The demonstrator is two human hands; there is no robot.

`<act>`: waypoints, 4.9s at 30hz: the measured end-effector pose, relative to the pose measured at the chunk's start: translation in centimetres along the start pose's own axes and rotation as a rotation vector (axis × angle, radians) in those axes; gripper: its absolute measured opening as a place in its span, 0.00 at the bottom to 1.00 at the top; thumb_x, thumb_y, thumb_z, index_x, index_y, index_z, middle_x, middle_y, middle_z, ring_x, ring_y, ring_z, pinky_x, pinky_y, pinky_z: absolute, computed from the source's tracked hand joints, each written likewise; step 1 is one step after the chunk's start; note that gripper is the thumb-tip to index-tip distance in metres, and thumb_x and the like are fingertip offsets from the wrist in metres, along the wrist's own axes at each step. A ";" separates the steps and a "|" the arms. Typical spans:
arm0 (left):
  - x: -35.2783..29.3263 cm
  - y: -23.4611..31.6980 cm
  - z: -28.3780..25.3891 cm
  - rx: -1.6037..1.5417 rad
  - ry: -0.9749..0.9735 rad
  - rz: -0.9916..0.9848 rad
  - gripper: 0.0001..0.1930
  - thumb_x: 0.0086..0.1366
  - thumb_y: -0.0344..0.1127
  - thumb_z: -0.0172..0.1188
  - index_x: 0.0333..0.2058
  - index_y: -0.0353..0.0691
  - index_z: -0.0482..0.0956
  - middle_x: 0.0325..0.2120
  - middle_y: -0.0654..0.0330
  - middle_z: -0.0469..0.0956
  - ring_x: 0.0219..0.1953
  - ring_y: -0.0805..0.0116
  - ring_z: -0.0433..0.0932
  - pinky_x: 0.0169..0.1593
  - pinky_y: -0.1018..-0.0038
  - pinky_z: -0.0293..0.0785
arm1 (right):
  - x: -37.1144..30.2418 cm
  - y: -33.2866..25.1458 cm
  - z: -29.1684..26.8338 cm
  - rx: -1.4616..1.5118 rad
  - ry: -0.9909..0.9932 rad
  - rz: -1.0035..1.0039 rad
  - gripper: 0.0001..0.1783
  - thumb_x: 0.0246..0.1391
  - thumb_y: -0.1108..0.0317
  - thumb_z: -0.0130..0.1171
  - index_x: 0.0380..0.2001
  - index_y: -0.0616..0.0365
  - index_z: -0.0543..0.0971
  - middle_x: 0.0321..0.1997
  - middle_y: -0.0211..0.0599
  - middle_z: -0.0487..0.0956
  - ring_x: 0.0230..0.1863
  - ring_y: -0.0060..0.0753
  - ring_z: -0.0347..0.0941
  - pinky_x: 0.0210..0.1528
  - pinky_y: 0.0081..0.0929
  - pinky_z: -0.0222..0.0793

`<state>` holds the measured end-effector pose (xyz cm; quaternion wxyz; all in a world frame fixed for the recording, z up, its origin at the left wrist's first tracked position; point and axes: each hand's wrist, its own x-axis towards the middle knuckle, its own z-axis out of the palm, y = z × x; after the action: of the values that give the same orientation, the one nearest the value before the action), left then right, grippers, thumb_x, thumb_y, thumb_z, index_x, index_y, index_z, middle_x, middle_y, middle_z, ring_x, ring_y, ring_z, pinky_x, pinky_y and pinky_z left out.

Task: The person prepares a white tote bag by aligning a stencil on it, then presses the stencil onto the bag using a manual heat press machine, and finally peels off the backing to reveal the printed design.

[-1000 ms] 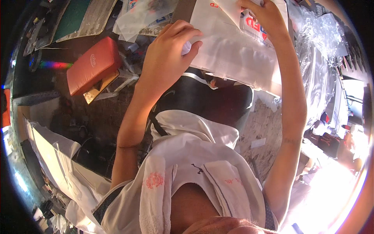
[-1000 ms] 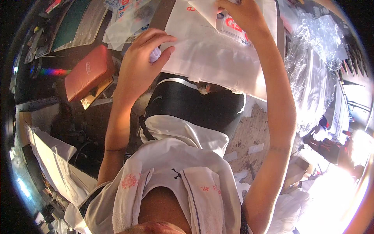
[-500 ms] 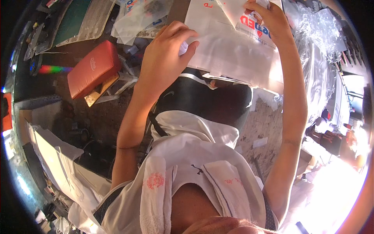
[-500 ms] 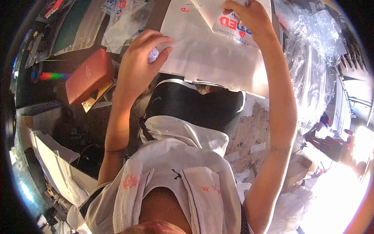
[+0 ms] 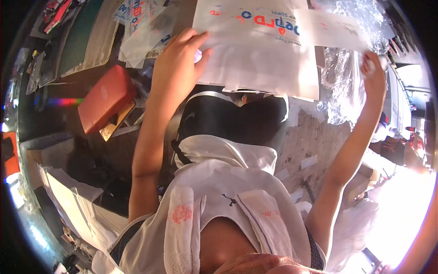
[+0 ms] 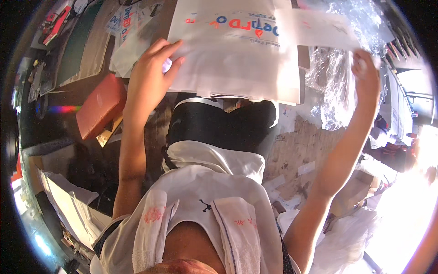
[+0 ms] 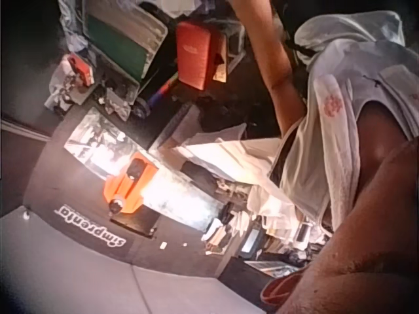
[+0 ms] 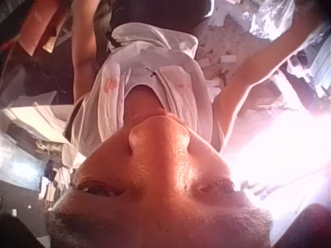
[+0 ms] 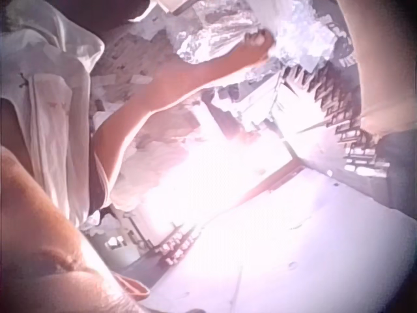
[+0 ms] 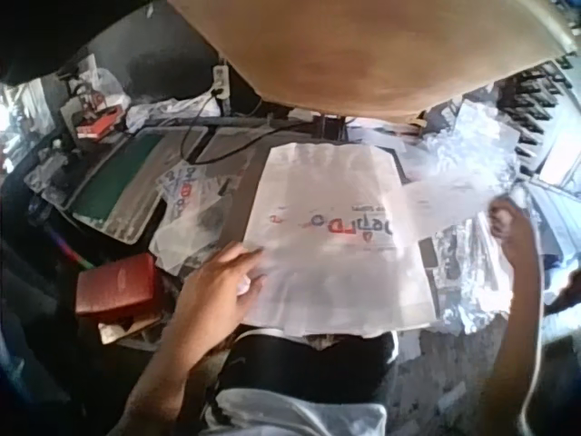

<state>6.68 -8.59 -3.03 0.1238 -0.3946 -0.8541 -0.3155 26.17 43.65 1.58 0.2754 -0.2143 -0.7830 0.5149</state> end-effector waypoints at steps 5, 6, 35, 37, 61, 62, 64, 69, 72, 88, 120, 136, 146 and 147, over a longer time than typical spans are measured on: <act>0.4 0.5 -0.2 -0.057 -0.062 -0.037 0.18 0.68 0.33 0.66 0.54 0.35 0.82 0.39 0.52 0.78 0.37 0.53 0.79 0.44 0.63 0.76 | -7.0 4.9 -14.0 0.366 0.297 0.189 0.20 0.66 0.79 0.53 0.59 0.54 0.78 0.58 0.33 0.78 0.59 0.27 0.73 0.54 0.25 0.73; 0.3 0.4 -0.2 -0.035 -0.053 -0.019 0.18 0.68 0.33 0.66 0.55 0.35 0.81 0.38 0.54 0.77 0.36 0.57 0.78 0.43 0.66 0.75 | -8.6 5.8 -14.9 0.530 0.409 0.271 0.19 0.66 0.78 0.55 0.59 0.54 0.78 0.58 0.33 0.79 0.58 0.27 0.74 0.54 0.25 0.73; 0.0 1.3 -0.2 -0.059 -0.060 -0.089 0.20 0.67 0.31 0.66 0.57 0.35 0.80 0.40 0.52 0.76 0.37 0.58 0.78 0.45 0.70 0.75 | -22.1 10.5 3.3 -0.193 0.317 0.226 0.25 0.70 0.45 0.51 0.34 0.58 0.78 0.26 0.26 0.73 0.31 0.22 0.66 0.40 0.24 0.65; -0.1 1.2 -0.1 -0.069 -0.038 -0.079 0.19 0.67 0.31 0.66 0.55 0.35 0.81 0.38 0.52 0.76 0.36 0.58 0.78 0.44 0.68 0.75 | -20.5 6.7 5.4 -0.152 0.269 0.103 0.23 0.70 0.49 0.50 0.34 0.58 0.77 0.30 0.28 0.73 0.33 0.21 0.66 0.41 0.22 0.64; 18.0 -5.3 4.1 -0.089 -0.304 0.225 0.10 0.64 0.28 0.62 0.43 0.37 0.87 0.48 0.46 0.83 0.47 0.43 0.83 0.52 0.57 0.80 | 0.9 -7.2 30.1 -0.773 -0.316 -0.686 0.07 0.61 0.66 0.63 0.40 0.53 0.84 0.46 0.42 0.84 0.47 0.49 0.82 0.48 0.47 0.77; 18.1 -4.5 3.9 -0.150 -0.340 0.155 0.10 0.64 0.28 0.63 0.43 0.37 0.88 0.48 0.46 0.83 0.47 0.43 0.83 0.51 0.57 0.80 | 0.9 -7.0 29.4 -0.712 -0.328 -0.699 0.08 0.61 0.67 0.63 0.41 0.53 0.86 0.47 0.42 0.84 0.44 0.49 0.83 0.48 0.45 0.78; 18.3 -5.6 5.3 -0.191 -0.269 0.222 0.10 0.64 0.30 0.66 0.43 0.38 0.88 0.47 0.45 0.83 0.48 0.45 0.84 0.50 0.56 0.80 | 2.4 -6.6 29.0 -0.649 -0.383 -0.696 0.09 0.61 0.68 0.62 0.42 0.53 0.87 0.47 0.41 0.84 0.43 0.49 0.83 0.47 0.43 0.79; 19.2 -7.9 6.2 -0.140 -0.249 0.439 0.11 0.61 0.27 0.64 0.42 0.40 0.89 0.42 0.47 0.84 0.46 0.46 0.83 0.51 0.59 0.78 | 0.0 -7.5 31.4 -0.518 -0.590 -0.715 0.09 0.58 0.74 0.59 0.39 0.54 0.86 0.43 0.38 0.85 0.41 0.48 0.83 0.49 0.42 0.79; 19.4 -8.4 6.2 -0.163 -0.230 0.490 0.11 0.61 0.27 0.64 0.42 0.40 0.89 0.41 0.47 0.84 0.45 0.47 0.83 0.50 0.60 0.78 | -1.6 -8.7 31.2 -0.562 -0.619 -0.903 0.08 0.55 0.76 0.58 0.37 0.56 0.83 0.43 0.40 0.85 0.46 0.50 0.82 0.52 0.45 0.78; 18.4 -8.1 5.1 -0.162 -0.200 0.487 0.10 0.64 0.28 0.63 0.44 0.39 0.87 0.41 0.49 0.84 0.46 0.47 0.83 0.51 0.60 0.79 | -0.8 -8.4 31.3 -0.534 -0.625 -0.795 0.09 0.56 0.72 0.62 0.40 0.54 0.84 0.45 0.39 0.85 0.47 0.49 0.81 0.53 0.42 0.77; 21.8 -11.3 4.6 -0.460 -0.551 0.399 0.17 0.59 0.20 0.51 0.43 0.33 0.85 0.36 0.54 0.87 0.39 0.66 0.84 0.46 0.67 0.80 | 2.4 -8.5 36.9 -0.367 -0.718 -0.817 0.09 0.59 0.73 0.62 0.42 0.54 0.86 0.44 0.38 0.86 0.45 0.44 0.83 0.52 0.36 0.78; 19.5 -8.8 4.6 -0.203 -0.444 0.304 0.15 0.61 0.21 0.52 0.42 0.38 0.85 0.38 0.50 0.87 0.42 0.54 0.85 0.47 0.62 0.78 | -6.5 -9.1 34.0 -0.433 -0.678 -0.917 0.09 0.51 0.76 0.59 0.36 0.55 0.82 0.43 0.38 0.83 0.49 0.47 0.80 0.54 0.42 0.78; 17.4 -4.3 4.9 0.334 -0.285 0.484 0.18 0.69 0.33 0.56 0.55 0.54 0.84 0.47 0.46 0.81 0.56 0.48 0.80 0.56 0.58 0.78 | 2.7 -6.0 24.2 -0.589 -0.278 -0.759 0.13 0.57 0.75 0.61 0.46 0.53 0.82 0.46 0.42 0.83 0.47 0.53 0.81 0.50 0.41 0.77; 17.2 -4.3 5.2 0.331 -0.263 0.497 0.18 0.69 0.33 0.56 0.55 0.55 0.84 0.47 0.45 0.81 0.56 0.47 0.80 0.57 0.58 0.78 | 2.8 -5.4 24.7 -0.615 -0.308 -0.735 0.12 0.58 0.74 0.60 0.45 0.52 0.83 0.46 0.43 0.83 0.47 0.53 0.81 0.50 0.41 0.77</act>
<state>-7.71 2.85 -0.99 0.1479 -0.6030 -0.7799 -0.0788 7.66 26.42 -0.72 0.2442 0.0830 -0.9537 0.1550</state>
